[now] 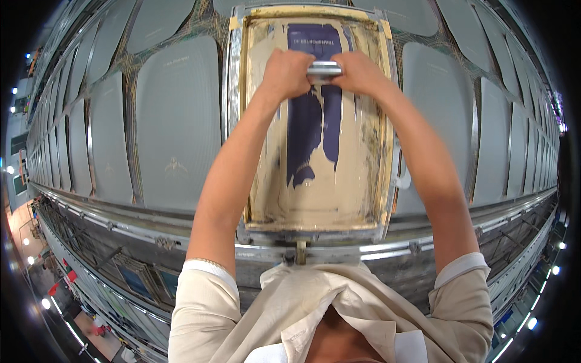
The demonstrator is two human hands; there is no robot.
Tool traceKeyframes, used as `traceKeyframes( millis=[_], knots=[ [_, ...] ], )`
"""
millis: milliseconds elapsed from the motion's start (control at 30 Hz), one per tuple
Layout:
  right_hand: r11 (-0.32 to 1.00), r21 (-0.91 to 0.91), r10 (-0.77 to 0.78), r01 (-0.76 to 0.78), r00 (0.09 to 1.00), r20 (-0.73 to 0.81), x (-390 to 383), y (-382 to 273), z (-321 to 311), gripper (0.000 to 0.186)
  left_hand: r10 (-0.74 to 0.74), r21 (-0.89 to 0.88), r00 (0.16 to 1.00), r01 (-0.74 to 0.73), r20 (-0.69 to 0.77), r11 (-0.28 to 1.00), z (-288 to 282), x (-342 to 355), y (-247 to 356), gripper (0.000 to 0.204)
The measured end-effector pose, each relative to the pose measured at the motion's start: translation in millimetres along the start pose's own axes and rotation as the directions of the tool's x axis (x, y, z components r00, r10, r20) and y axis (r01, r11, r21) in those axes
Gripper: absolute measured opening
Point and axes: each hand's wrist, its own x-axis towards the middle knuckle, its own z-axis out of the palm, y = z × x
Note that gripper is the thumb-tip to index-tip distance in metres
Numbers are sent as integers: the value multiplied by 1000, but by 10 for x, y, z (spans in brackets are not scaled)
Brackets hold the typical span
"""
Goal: The person uses a squeegee to pull ink across a screen-printing frame mounted on a rail, repeatedly wiping the squeegee and reapplying ink to the screen. The person continues this cycle of pulling ink and cleaning the squeegee throughout the clip.
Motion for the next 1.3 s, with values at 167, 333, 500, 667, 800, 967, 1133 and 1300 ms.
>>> traceKeyframes(
  millis=[167,333,500,667,800,967,1133,1300],
  knots=[
    [996,-10,-93,93,995,-30,-1378,-705,493,19,-36,-46,999,37,22,998,39,-1435,839,22],
    [997,29,-76,73,987,139,-2394,-1287,732,27,-64,-123,997,58,-43,991,168,-2554,1434,26],
    [962,232,203,-146,948,-245,-2228,-1132,224,47,-64,-7,987,64,-148,998,-24,-2712,1577,26],
    [691,195,697,-697,570,-435,-2227,293,406,39,-44,27,997,46,-59,999,80,-2658,1607,24],
    [771,201,616,-604,628,-474,-2239,390,602,36,-92,-22,993,90,-74,996,133,-2839,1536,23],
    [757,368,651,-541,567,-505,-2190,-204,61,34,-113,-76,986,105,-119,992,-32,-3007,1512,25],
    [921,291,390,-260,577,-718,-1826,-526,429,30,-106,2,980,108,-168,994,-445,-3281,1017,27],
    [880,411,468,-238,578,-669,-984,-1713,1324,27,-137,55,985,144,-108,988,-1059,-4027,-279,33]
  ],
)
